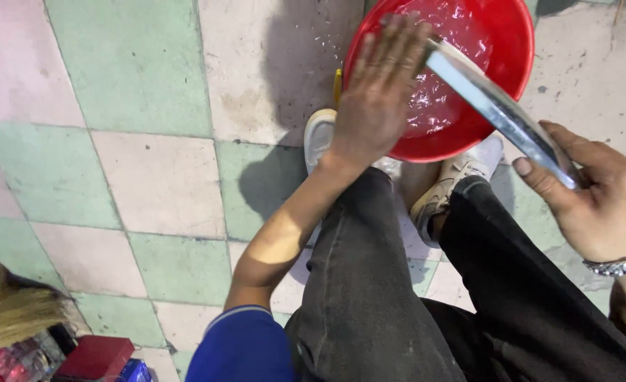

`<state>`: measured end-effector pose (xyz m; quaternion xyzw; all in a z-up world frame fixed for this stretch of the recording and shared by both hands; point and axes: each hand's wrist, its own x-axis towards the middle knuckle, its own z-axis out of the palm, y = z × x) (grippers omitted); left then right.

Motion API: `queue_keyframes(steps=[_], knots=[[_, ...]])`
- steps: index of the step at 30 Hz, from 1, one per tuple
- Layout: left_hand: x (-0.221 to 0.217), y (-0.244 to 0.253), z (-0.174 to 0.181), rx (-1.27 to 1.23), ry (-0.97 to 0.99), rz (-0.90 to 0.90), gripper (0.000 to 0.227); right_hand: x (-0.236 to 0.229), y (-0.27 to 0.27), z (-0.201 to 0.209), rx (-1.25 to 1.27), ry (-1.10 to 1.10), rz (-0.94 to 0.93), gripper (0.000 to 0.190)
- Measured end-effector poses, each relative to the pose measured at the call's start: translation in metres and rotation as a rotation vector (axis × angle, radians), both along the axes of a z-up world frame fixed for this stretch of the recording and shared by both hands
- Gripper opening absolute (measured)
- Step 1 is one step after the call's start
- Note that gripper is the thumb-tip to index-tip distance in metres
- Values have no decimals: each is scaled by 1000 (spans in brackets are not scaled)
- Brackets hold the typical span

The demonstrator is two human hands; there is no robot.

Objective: Washing a motorcycle fairing in a bucket of water by hand

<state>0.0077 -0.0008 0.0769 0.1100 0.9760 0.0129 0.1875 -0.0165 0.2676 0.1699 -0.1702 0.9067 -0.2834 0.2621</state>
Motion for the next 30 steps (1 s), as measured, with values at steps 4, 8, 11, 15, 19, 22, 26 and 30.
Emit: queue_keyframes(steps=[4,8,11,15,19,22,26,30], knots=[[10,11,4,-54,39,0,44,-2,-6,5,312,94,95,63],[33,28,-17,562,327,-288,45,-5,-8,7,355,-11,61,71],[17,15,-2,205,83,-116,48,-7,-9,16,209,40,151,59],[38,35,-38,355,271,83,47,14,23,1,-22,78,44,43],[39,47,-33,806,385,58,48,12,27,-20,-75,339,290,38],[34,40,-27,634,348,-35,47,18,25,-29,-33,464,339,37],[41,42,-74,464,172,287,52,19,37,-86,-105,646,383,35],[23,46,-36,-159,-23,27,59,16,12,-106,-419,526,262,30]])
